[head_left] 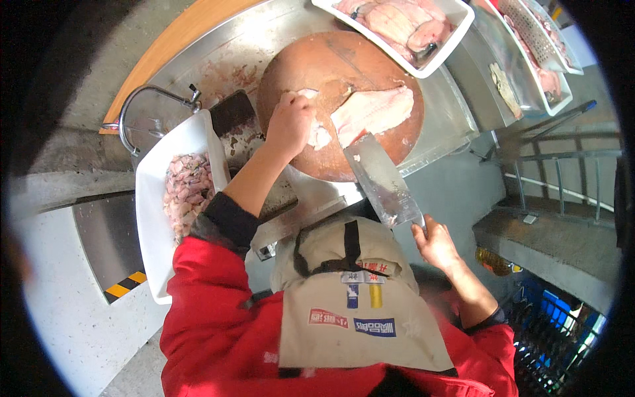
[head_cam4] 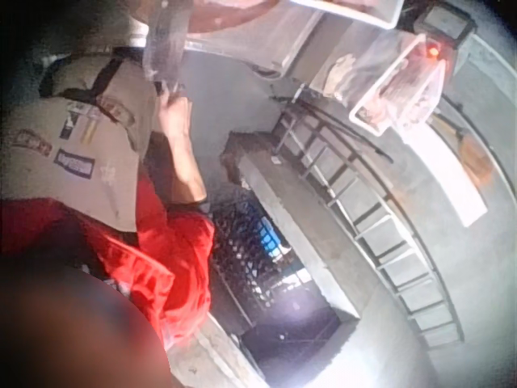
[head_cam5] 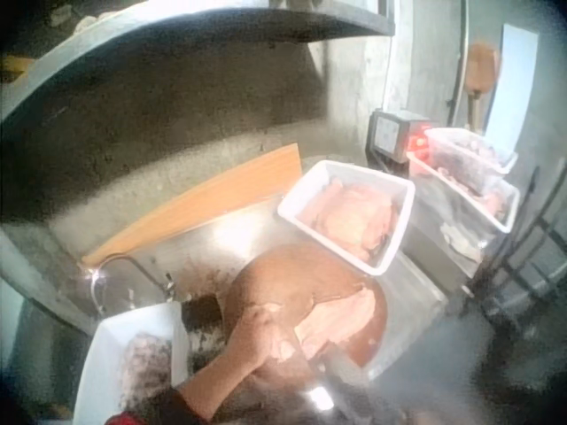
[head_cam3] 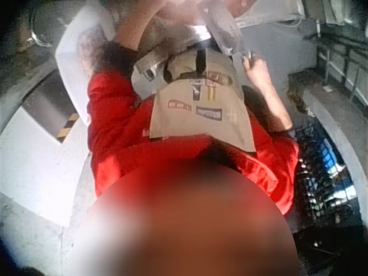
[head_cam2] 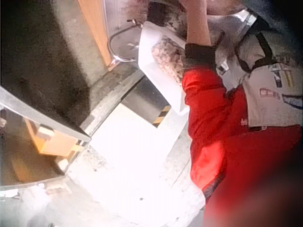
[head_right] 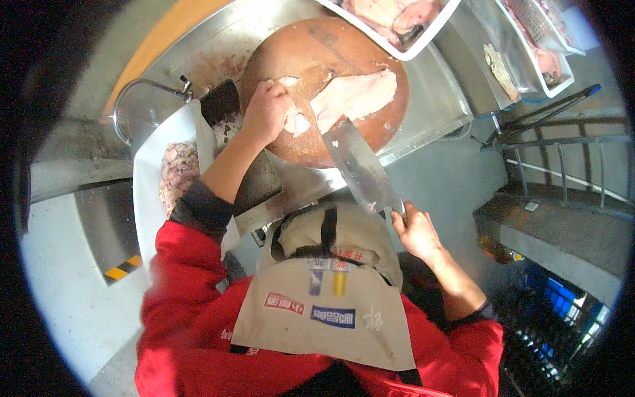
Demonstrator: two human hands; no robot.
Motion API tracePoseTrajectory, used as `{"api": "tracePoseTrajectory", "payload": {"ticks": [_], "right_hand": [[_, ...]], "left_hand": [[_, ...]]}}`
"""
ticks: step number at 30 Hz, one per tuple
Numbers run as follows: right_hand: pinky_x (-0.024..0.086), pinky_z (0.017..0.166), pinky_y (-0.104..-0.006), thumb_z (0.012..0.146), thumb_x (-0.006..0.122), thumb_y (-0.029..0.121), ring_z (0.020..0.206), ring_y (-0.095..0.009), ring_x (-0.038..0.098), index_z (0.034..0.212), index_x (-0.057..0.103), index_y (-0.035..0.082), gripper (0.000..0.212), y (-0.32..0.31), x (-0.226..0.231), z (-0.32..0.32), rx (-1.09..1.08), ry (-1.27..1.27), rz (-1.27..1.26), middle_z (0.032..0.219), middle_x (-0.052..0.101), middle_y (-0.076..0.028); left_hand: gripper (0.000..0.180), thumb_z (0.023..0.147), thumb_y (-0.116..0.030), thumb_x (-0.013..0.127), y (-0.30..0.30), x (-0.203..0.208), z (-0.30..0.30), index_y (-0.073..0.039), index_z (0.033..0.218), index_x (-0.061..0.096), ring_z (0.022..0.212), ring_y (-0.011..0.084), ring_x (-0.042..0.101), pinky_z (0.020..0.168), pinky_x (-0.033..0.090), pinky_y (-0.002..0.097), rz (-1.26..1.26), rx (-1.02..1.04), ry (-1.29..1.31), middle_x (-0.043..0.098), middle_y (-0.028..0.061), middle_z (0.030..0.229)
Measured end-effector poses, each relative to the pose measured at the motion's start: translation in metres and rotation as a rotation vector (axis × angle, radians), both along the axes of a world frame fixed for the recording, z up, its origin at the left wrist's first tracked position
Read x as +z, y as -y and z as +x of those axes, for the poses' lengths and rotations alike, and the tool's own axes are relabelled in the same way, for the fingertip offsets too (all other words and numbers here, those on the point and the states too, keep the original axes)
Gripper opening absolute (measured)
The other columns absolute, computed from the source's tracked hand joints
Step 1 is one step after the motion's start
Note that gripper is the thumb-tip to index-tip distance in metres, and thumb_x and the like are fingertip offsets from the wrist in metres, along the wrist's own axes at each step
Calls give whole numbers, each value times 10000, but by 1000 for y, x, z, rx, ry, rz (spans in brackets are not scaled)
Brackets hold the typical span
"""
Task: The person uses a cleaver to slice a piece of raw meat on a round wooden cutting board. Sliced pieces are placed into a white tray. The person briefly sharpens the cleaver on a honing steel and rinses the tray under running water before resuming slicing.
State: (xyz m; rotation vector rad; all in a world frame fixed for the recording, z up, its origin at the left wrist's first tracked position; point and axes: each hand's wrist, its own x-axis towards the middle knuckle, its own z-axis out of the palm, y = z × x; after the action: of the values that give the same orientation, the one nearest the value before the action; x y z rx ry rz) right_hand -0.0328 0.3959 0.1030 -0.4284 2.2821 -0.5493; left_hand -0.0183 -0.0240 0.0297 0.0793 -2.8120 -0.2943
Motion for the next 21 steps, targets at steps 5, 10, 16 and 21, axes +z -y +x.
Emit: {"api": "tracePoseTrajectory", "payload": {"ticks": [5,10,16,21], "right_hand": [[536,509,-413,1063,540,288,489,-270,661,1077,589,-81,372,67,6,-54,-123,29,-117,637,646,-192],[539,493,-418,1069,532,297,477,-256,657,1139,582,-110,415,104,3,-66,-151,40,-142,674,667,-191],[579,723,-535,1044,559,264,820,-507,714,1147,562,-116,393,78,-7,-44,-101,-42,-29,841,696,-344],[554,774,-572,1036,564,261,878,-540,678,1156,557,-113,392,105,-20,-59,-23,-175,-86,835,673,-367]], "left_hand": [[155,864,-171,650,-7,18,1,-100,935,768,1178,292,557,965,485,455,-75,28,131,681,46,1127],[131,814,-152,730,-32,-8,-24,-105,935,708,1094,315,558,939,483,426,209,-125,-42,622,53,1030],[175,813,-103,763,-39,-27,-38,-101,967,681,1079,309,547,968,472,428,401,-330,-22,592,69,1105],[173,770,-119,791,-29,-28,-41,-130,912,693,1073,290,547,958,466,416,444,-394,46,605,45,1042]]}}
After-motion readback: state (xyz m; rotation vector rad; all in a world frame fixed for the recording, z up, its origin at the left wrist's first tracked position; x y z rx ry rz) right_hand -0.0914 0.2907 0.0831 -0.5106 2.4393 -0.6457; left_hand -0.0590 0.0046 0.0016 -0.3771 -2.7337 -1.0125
